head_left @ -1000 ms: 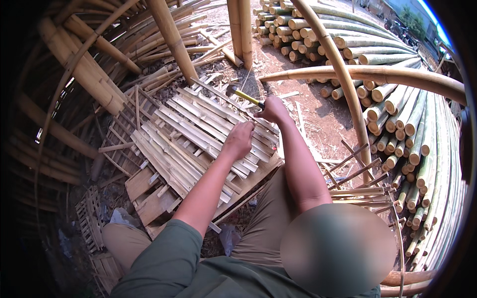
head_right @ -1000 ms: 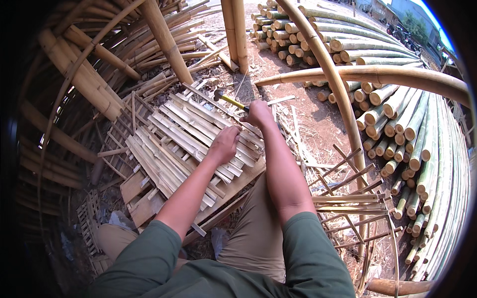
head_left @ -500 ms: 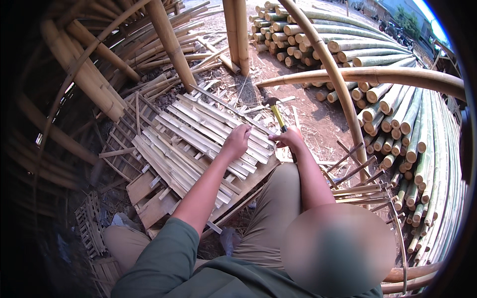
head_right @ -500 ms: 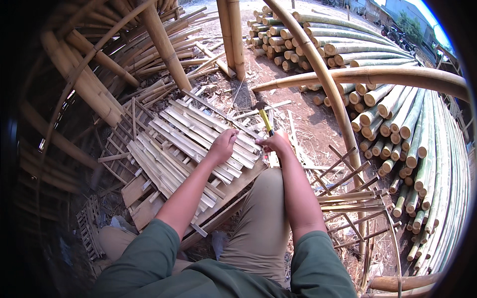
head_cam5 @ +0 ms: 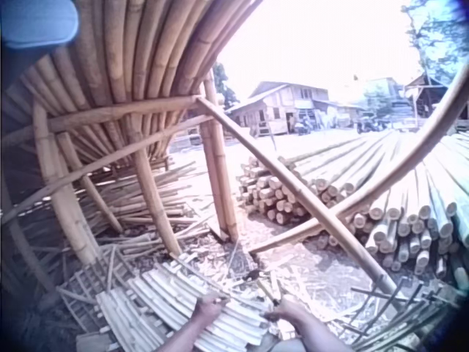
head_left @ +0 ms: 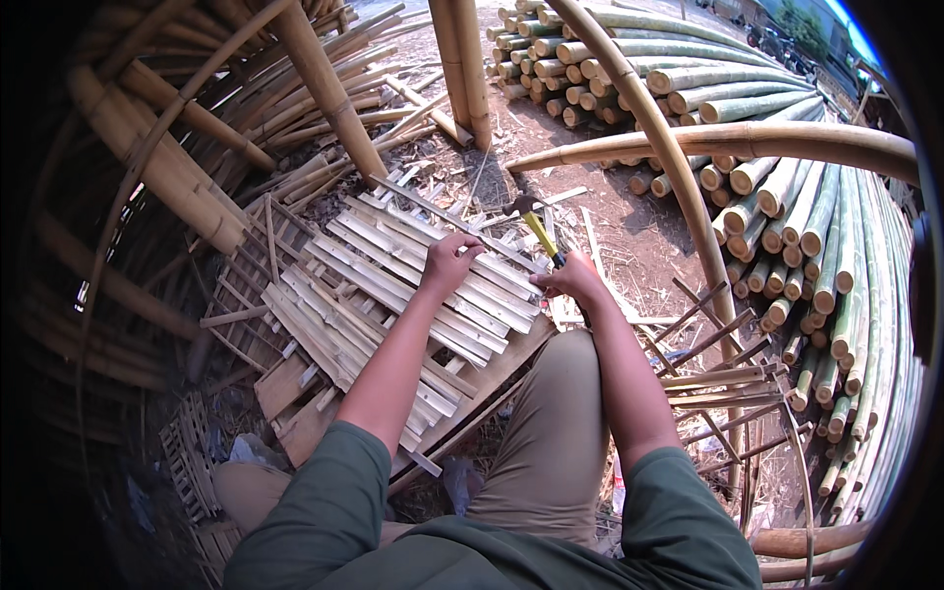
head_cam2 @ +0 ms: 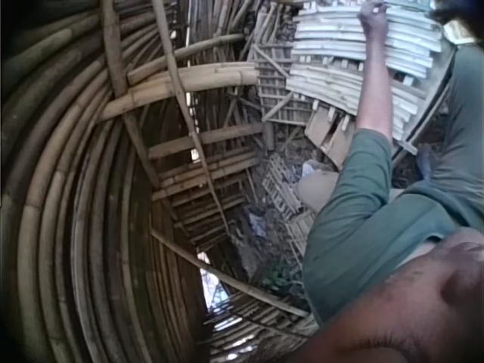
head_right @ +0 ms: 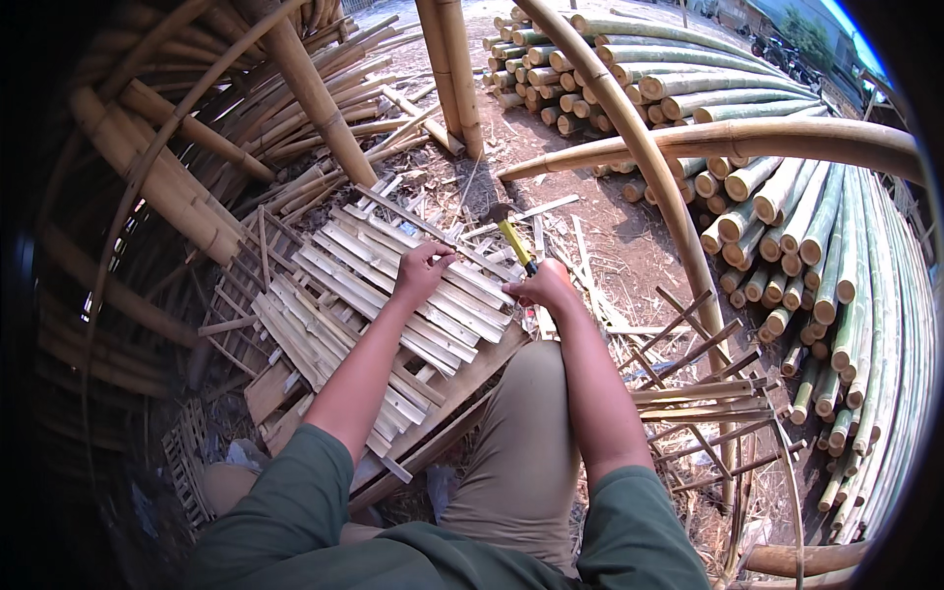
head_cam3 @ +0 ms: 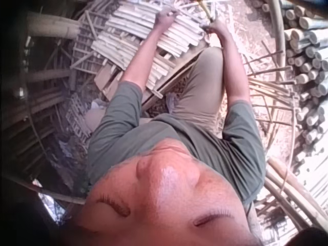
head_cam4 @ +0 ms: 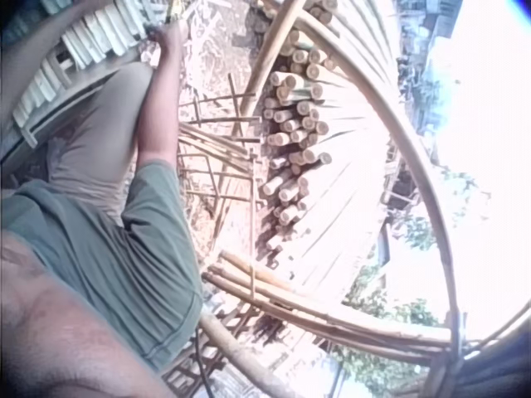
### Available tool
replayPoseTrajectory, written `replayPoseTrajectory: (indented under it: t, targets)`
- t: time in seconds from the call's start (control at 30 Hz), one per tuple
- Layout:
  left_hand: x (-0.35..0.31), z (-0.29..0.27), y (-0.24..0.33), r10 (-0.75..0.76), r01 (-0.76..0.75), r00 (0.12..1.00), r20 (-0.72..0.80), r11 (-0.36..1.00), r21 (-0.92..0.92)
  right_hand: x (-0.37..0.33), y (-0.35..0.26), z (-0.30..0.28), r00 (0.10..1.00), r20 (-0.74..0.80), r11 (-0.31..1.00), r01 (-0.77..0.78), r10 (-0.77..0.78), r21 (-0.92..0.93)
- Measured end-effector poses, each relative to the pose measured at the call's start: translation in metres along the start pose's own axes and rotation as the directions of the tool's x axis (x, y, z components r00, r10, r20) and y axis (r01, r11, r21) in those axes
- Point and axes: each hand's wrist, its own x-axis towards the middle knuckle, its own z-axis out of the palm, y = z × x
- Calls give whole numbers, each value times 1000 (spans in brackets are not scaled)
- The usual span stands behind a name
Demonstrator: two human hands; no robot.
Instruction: The person constructs a section of bamboo lattice by hammering nails through small bamboo strips into a wooden support frame, then lifts the completed section and leans it against the wall.
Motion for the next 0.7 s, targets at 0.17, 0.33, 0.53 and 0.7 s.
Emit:
replayPoseTrajectory:
  t: [0.17,0.33,0.53,0.7]
  targets:
    - [-2,4,-1,40,-40,999,3,997,-65,-4,-8,-1,1000,-11,997,10,-11,-80]
    - [4,3,4,405,-407,904,-138,913,13,4,2,0,999,1,992,38,-39,-118]
    - [-2,4,-5,53,-53,999,-6,986,-155,9,7,2,999,3,976,32,-32,-214]
    - [-3,8,-6,-54,68,997,57,961,-270,10,9,2,1000,-8,973,15,-17,-231]
